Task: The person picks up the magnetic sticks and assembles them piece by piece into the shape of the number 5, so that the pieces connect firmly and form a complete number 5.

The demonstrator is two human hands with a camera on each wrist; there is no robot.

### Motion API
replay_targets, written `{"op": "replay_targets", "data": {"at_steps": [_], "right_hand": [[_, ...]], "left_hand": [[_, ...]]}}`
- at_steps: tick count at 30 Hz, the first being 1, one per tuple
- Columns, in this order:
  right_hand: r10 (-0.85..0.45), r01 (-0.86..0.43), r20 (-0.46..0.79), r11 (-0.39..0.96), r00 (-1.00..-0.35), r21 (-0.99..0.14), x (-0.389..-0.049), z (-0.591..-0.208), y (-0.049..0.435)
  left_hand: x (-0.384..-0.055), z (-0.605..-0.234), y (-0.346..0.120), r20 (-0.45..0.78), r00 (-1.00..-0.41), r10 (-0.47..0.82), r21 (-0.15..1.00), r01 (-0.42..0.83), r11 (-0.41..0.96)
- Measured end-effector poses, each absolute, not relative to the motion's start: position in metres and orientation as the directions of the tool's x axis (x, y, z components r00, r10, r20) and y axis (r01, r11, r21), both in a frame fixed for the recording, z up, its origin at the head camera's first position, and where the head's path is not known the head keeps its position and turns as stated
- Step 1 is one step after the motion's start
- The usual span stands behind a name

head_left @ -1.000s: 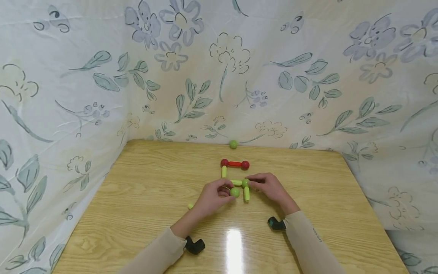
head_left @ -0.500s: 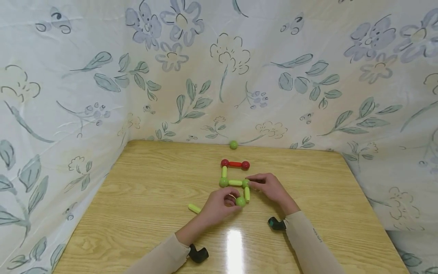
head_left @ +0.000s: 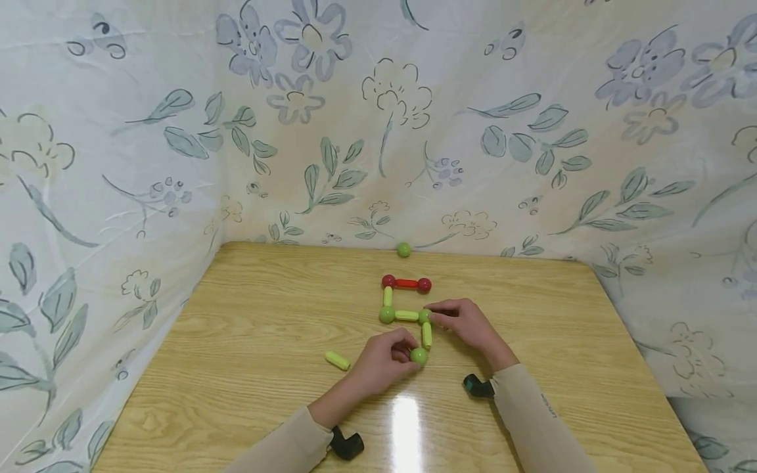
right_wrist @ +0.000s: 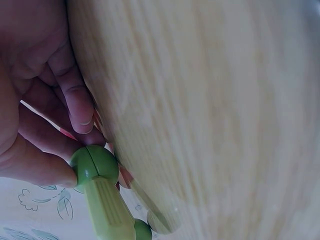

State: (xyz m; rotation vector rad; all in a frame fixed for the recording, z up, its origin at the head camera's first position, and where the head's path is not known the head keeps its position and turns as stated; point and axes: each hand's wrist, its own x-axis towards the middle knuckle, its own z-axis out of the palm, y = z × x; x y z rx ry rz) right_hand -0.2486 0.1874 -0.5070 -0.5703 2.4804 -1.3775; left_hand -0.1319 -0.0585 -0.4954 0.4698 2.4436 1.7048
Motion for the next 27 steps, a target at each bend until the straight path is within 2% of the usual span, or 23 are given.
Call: {"op": "replay_targets", "data": {"at_steps": [27], "right_hand": [[-0.455,-0.230,-0.014,0.476,-0.890,-0.849,-0.252,-0.510,0.188]], "left_hand": [[-0.143,-0.501,-0.051,0.047,-0.942,0.333,0.878,0.197,0.436]]}}
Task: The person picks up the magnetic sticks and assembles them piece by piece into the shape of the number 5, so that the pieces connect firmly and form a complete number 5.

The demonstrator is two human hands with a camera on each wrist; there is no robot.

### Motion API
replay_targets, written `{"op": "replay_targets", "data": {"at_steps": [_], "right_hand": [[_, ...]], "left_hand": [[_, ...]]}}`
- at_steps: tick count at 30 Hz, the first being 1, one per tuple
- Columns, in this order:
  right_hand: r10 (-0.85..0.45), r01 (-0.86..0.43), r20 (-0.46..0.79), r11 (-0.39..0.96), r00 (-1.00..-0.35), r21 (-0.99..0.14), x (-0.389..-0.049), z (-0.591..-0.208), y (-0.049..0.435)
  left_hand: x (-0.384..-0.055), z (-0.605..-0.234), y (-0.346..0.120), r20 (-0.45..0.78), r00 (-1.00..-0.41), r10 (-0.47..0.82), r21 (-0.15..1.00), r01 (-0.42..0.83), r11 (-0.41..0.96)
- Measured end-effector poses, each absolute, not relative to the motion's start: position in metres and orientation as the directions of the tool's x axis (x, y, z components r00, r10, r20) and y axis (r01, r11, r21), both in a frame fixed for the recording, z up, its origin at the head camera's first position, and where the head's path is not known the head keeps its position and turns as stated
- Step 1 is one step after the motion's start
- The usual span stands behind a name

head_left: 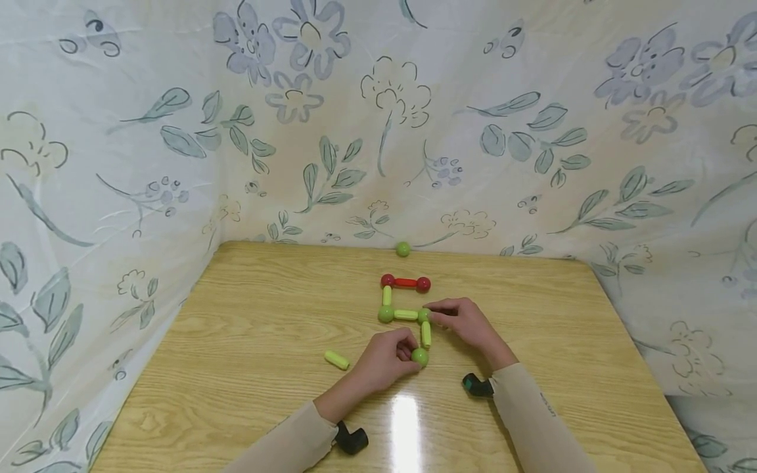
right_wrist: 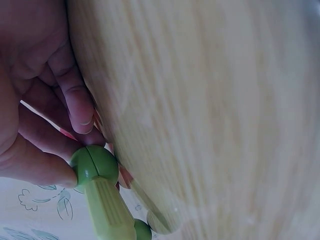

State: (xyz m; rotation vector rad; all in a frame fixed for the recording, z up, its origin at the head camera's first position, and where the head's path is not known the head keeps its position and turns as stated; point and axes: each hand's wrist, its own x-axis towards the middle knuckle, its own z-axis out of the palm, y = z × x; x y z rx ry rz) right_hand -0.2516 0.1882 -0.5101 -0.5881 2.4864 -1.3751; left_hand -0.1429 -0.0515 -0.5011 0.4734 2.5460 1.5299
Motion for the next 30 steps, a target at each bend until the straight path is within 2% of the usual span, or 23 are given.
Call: {"op": "replay_targets", "data": {"at_steps": [30], "right_hand": [[-0.457,-0.216,-0.024,0.466,-0.889,-0.858,-0.2517,-0.5108,0.1888]], "left_hand": [[-0.1443,-0.5012,-0.0507,0.037,-0.952,0.302,0.892,0.168,0.419]]}}
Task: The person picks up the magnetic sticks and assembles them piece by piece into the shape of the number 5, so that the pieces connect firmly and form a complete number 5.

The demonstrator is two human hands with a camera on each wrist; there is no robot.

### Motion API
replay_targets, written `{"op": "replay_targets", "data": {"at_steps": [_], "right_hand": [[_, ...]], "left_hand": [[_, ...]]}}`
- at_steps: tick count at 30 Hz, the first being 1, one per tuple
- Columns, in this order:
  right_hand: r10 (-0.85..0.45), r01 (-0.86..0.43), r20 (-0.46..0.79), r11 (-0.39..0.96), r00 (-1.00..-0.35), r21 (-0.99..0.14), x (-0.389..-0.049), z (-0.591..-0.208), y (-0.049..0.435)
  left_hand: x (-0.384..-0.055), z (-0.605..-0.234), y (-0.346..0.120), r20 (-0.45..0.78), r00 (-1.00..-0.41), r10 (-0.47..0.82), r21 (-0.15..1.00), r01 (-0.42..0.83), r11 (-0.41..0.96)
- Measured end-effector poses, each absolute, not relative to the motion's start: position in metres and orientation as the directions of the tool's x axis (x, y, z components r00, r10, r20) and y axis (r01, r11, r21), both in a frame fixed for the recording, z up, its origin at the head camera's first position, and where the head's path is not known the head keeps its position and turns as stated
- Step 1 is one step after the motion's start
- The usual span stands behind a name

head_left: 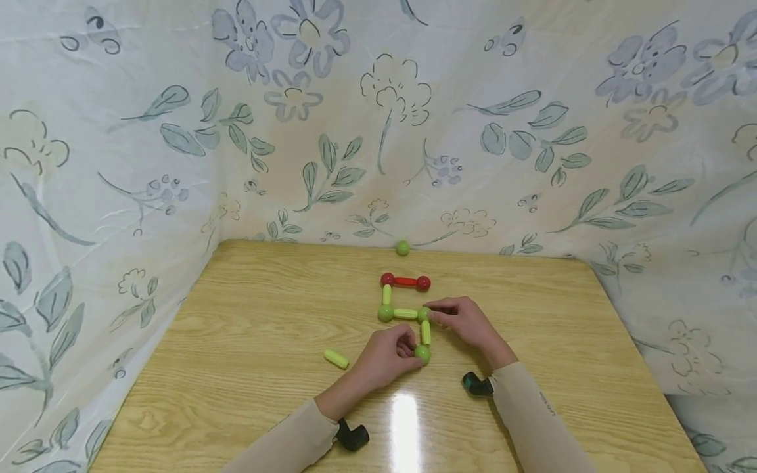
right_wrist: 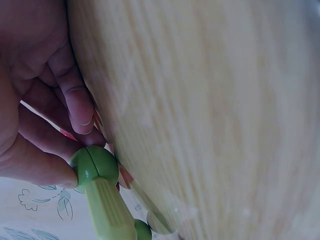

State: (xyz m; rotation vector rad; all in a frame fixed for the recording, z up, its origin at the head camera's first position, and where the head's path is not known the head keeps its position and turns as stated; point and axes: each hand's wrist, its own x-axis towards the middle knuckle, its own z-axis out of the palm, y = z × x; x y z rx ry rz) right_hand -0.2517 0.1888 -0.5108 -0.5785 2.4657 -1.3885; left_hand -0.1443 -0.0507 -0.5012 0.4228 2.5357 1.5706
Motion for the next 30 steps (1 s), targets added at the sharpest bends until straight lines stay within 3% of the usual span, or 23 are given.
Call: {"op": "replay_targets", "data": {"at_steps": [30], "right_hand": [[-0.470,-0.232,0.003,0.430,-0.883,-0.873,-0.2532,-0.5127,0.1886]], "left_hand": [[-0.1476,-0.4983,-0.0457,0.097,-0.930,0.356,0.846,0.266,0.462]]}}
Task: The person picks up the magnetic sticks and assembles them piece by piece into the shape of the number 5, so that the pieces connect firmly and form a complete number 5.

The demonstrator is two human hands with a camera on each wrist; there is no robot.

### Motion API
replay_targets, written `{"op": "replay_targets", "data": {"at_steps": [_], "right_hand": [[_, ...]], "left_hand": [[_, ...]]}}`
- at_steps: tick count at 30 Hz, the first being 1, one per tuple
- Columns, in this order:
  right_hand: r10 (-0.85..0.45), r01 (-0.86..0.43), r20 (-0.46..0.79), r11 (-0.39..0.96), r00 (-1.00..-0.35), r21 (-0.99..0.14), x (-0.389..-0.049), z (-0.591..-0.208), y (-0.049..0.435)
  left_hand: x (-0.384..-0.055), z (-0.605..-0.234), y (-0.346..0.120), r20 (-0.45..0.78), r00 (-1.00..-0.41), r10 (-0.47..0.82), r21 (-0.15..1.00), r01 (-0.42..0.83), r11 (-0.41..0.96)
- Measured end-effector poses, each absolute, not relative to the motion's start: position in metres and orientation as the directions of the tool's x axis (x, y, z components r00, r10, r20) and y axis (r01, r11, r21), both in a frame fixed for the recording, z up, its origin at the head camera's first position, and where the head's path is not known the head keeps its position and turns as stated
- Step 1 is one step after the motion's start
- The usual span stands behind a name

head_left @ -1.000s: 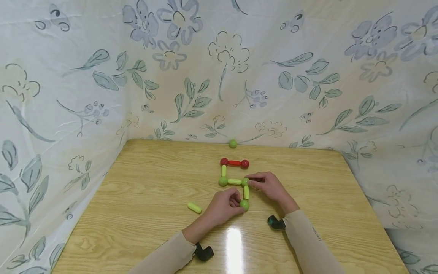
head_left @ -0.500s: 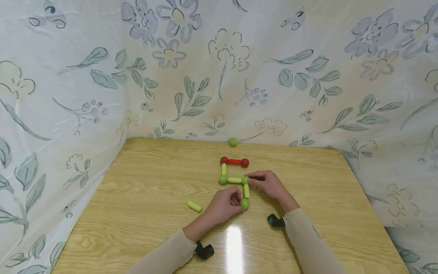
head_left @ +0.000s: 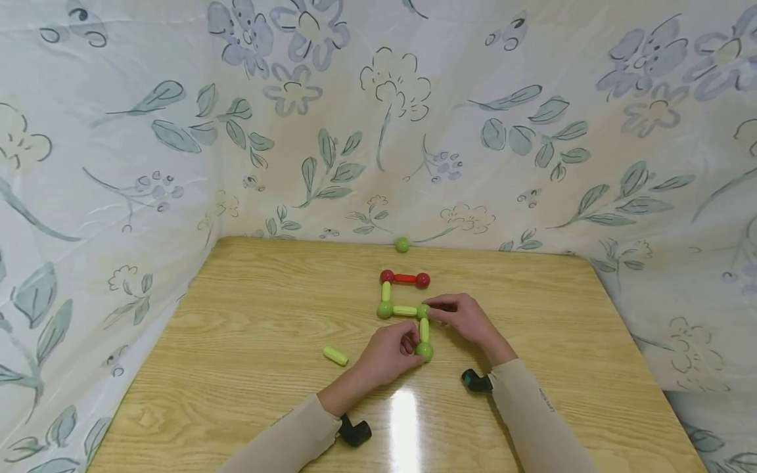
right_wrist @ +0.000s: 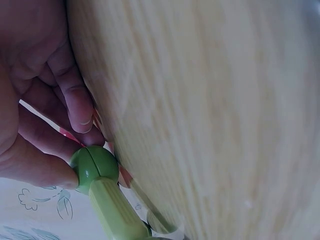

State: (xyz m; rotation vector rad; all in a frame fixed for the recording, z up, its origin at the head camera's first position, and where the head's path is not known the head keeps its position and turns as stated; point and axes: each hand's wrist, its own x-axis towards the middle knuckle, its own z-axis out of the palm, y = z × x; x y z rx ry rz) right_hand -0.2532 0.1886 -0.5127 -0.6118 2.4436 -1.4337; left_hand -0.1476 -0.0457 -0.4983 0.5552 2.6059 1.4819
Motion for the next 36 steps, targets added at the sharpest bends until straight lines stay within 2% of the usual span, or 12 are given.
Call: {"op": "replay_targets", "data": {"at_steps": [22,29,36], "right_hand": [[-0.466,-0.236,-0.004,0.455,-0.885,-0.858,-0.251,-0.510,0.191],[-0.463,-0.234,-0.004,0.455,-0.886,-0.859,-0.251,-0.509,0.191],[-0.473,-0.248,0.001,0.461,-0.881,-0.852,-0.251,-0.512,0.188]], "left_hand": [[-0.147,-0.498,-0.050,0.108,-0.914,0.390,0.846,0.291,0.446],[-0.144,-0.486,-0.070,0.132,-0.898,0.420,0.863,0.312,0.396],[-0.138,-0.465,-0.112,0.072,-0.881,0.467,0.807,0.327,0.492]]}}
